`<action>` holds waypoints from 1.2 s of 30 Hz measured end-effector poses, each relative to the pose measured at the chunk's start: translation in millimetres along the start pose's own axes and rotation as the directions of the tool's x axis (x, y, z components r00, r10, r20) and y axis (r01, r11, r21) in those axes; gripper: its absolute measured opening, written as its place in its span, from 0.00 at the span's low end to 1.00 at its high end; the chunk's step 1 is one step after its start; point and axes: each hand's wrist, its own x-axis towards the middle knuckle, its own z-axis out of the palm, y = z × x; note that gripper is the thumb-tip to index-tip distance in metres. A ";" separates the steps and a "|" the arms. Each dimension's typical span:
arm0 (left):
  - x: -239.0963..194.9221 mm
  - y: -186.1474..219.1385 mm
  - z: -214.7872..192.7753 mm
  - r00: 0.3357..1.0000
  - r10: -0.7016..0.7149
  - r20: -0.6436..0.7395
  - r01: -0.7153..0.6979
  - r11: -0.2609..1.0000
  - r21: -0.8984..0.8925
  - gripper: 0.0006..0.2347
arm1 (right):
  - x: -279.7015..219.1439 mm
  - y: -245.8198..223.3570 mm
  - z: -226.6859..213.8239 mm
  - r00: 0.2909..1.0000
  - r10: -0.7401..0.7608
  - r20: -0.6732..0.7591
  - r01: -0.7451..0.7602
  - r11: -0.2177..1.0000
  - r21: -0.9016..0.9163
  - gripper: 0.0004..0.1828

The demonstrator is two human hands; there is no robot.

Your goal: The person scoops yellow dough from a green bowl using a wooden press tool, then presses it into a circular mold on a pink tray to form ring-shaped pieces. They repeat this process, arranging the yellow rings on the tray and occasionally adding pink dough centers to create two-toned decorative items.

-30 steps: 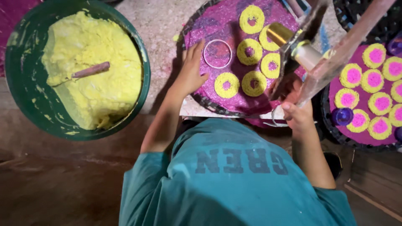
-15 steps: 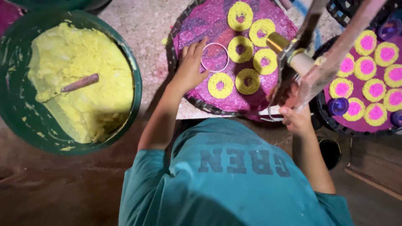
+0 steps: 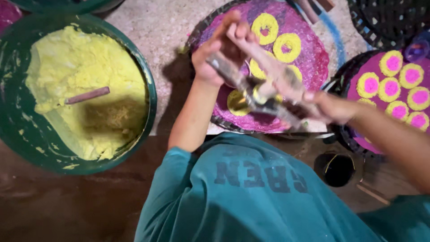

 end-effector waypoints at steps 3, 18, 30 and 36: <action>16.0 -0.1 -25.1 0.988 0.105 -0.112 -0.113 0.991 -0.066 0.16 | -0.5 -43.8 -23.1 0.997 0.044 -0.067 -0.058 0.972 -0.226 0.46; 2.1 6.7 -91.8 0.945 0.314 -0.094 -0.328 0.908 -0.259 0.14 | 34.7 -106.8 30.5 0.951 0.006 -0.310 -0.230 0.686 -0.690 0.56; 36.1 7.5 -108.0 0.960 0.263 -0.094 -0.276 0.945 -0.175 0.11 | 36.6 -105.0 33.1 0.871 -0.270 -0.412 -0.123 0.691 -0.712 0.45; 21.0 32.9 -92.4 0.954 0.293 -0.068 -0.299 0.946 -0.127 0.12 | 57.5 -94.7 41.6 0.867 -0.397 -0.301 0.051 0.671 -0.740 0.43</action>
